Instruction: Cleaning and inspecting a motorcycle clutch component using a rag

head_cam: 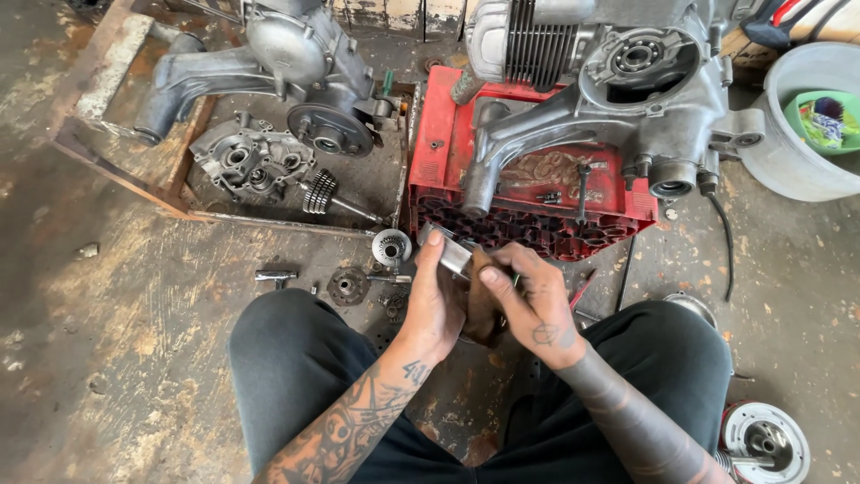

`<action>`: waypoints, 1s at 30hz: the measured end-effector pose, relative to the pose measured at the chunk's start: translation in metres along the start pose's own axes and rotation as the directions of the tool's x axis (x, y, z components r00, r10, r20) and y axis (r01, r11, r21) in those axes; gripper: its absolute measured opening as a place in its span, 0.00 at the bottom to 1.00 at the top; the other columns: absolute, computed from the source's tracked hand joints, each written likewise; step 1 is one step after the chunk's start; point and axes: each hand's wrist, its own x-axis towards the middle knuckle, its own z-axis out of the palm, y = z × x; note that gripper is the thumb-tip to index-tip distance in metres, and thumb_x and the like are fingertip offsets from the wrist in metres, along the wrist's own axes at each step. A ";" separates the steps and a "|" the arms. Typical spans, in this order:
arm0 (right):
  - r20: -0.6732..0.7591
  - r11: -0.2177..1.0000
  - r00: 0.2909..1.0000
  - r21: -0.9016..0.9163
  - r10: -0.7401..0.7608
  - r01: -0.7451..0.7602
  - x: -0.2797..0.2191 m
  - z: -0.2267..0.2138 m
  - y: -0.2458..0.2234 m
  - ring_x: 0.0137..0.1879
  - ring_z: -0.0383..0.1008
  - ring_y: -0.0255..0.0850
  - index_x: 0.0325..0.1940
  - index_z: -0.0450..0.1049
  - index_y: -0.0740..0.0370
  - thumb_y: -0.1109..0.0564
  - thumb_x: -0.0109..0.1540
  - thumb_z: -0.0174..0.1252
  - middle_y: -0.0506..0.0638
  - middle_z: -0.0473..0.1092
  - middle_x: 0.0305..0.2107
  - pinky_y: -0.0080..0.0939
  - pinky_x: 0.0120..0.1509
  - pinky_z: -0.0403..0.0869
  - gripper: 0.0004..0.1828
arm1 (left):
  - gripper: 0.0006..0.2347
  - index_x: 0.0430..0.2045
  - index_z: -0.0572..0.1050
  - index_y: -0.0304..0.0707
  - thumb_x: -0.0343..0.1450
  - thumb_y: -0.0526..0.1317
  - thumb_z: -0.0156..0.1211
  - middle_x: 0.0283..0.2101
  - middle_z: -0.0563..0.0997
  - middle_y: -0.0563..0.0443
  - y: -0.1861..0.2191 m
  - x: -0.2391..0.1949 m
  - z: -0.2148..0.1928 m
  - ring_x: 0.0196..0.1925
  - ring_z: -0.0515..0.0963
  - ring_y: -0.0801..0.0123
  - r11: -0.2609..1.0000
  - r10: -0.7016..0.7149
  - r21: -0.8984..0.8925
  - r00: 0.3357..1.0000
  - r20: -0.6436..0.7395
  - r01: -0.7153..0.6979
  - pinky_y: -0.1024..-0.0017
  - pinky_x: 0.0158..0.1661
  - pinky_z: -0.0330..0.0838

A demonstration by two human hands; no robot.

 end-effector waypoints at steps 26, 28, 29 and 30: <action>-0.387 0.706 0.839 0.708 0.381 0.006 0.022 -0.053 0.002 0.17 0.61 0.31 0.47 0.64 0.53 0.50 0.74 0.47 0.44 0.58 0.20 0.31 0.21 0.71 0.07 | 0.33 0.60 0.67 0.24 0.64 0.51 0.51 0.46 0.78 0.27 -0.006 0.008 -0.004 0.42 0.79 0.42 0.864 0.428 -0.327 0.901 0.074 -0.383 0.54 0.47 0.77; -0.491 0.827 0.847 0.549 0.204 0.119 0.018 -0.040 0.005 0.16 0.63 0.33 0.48 0.59 0.61 0.60 0.67 0.58 0.50 0.61 0.26 0.35 0.19 0.71 0.13 | 0.30 0.59 0.68 0.25 0.66 0.51 0.51 0.47 0.78 0.28 -0.023 0.016 -0.016 0.43 0.78 0.49 0.905 0.399 -0.211 0.910 0.114 -0.370 0.54 0.50 0.75; -0.495 0.829 0.845 0.547 0.203 0.121 0.013 -0.039 0.009 0.16 0.63 0.33 0.48 0.59 0.61 0.60 0.67 0.58 0.50 0.61 0.26 0.35 0.19 0.71 0.13 | 0.30 0.59 0.68 0.25 0.66 0.51 0.51 0.47 0.78 0.28 -0.019 0.014 -0.014 0.43 0.78 0.49 0.906 0.396 -0.211 0.910 0.118 -0.367 0.54 0.50 0.75; -0.458 0.937 0.889 0.320 0.021 0.142 0.009 -0.038 0.014 0.25 0.71 0.40 0.44 0.65 0.66 0.62 0.61 0.64 0.55 0.66 0.29 0.39 0.29 0.74 0.13 | 0.34 0.65 0.58 0.28 0.67 0.54 0.51 0.52 0.75 0.29 -0.015 0.012 -0.011 0.46 0.77 0.52 0.911 0.412 -0.121 0.869 0.273 -0.394 0.54 0.51 0.74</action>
